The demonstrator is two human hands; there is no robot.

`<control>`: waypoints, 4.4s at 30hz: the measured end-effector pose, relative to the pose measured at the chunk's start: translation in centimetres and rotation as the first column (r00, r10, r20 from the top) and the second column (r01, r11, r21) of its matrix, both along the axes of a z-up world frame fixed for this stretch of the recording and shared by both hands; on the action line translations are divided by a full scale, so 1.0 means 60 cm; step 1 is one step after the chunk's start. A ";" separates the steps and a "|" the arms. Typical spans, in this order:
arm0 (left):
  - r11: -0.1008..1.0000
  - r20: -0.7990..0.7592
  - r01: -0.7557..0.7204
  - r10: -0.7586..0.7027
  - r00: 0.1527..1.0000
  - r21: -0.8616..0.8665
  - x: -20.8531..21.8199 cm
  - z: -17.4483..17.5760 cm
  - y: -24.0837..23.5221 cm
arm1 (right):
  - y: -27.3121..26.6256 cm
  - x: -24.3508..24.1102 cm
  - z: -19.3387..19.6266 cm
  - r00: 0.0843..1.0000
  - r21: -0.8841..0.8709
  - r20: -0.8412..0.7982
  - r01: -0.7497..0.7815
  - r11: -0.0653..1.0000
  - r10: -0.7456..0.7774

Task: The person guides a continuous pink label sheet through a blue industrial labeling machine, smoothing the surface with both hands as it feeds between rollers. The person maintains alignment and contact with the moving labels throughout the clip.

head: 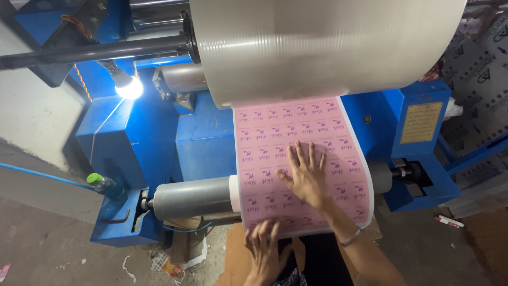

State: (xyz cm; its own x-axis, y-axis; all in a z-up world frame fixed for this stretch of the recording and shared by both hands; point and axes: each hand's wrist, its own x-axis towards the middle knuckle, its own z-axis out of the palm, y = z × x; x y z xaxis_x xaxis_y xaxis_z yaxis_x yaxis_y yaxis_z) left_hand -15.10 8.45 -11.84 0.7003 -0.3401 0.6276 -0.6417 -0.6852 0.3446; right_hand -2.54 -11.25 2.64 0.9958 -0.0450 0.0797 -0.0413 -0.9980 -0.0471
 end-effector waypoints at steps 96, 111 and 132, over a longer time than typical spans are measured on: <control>0.920 -0.241 -0.068 0.172 0.955 0.385 0.286 0.205 -0.088 | -0.115 -0.231 -0.153 0.805 0.204 0.567 0.068 0.977 -0.174; 0.943 0.077 -0.188 0.173 0.982 0.276 0.110 0.137 -0.060 | -0.131 0.059 -0.015 0.984 0.042 0.158 0.073 0.996 -0.079; 0.927 -0.305 0.163 -0.056 0.951 0.337 0.203 0.173 -0.011 | -0.044 -0.153 -0.061 0.898 0.026 0.436 0.056 0.998 -0.062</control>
